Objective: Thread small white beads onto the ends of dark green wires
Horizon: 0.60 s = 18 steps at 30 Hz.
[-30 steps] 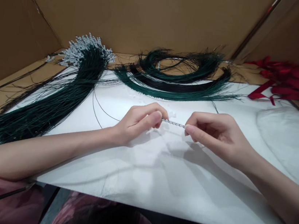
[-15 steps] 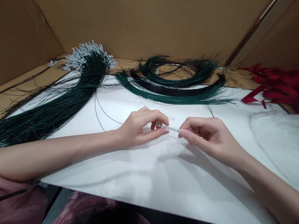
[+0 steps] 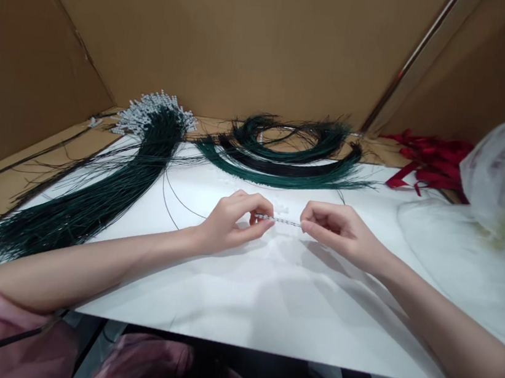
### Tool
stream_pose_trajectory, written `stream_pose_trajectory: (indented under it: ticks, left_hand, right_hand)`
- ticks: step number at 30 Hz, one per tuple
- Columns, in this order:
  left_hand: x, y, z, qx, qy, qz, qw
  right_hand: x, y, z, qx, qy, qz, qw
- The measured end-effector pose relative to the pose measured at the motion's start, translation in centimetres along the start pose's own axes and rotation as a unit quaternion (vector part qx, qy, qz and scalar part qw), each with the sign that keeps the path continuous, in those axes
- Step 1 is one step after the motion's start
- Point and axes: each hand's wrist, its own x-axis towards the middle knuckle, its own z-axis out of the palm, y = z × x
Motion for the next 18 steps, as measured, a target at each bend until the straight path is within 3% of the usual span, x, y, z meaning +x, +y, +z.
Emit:
stream_pose_trajectory:
  ticks: [5,9,12,15,18]
  left_hand:
    - [0.2,-0.1,-0.3,-0.031,-0.028,-0.027,0.999]
    - [2.1,-0.8,-0.9,-0.103,-0.078,-0.117,0.985]
    - [5.5,-1.5,-0.4,-0.149,-0.119,-0.116,0.975]
    - [10.0,-1.5,1.0,-0.205,-0.145,-0.075,0.965]
    - [14.7,-0.7,1.4,-0.283,-0.177,-0.014,0.943]
  right_hand:
    - [-0.2,-0.3,-0.1,-0.001,0.008,0.011,1.000]
    - [0.9,-1.2,-1.3,0.013,0.071,-0.008,0.997]
    - [3.2,-3.7,-2.2,0.055,0.143,-0.057,0.986]
    - [5.9,-7.7,-2.8,0.084,0.171,-0.110,0.976]
    - [7.9,-11.5,-5.5,-0.005,0.171,-0.147,0.974]
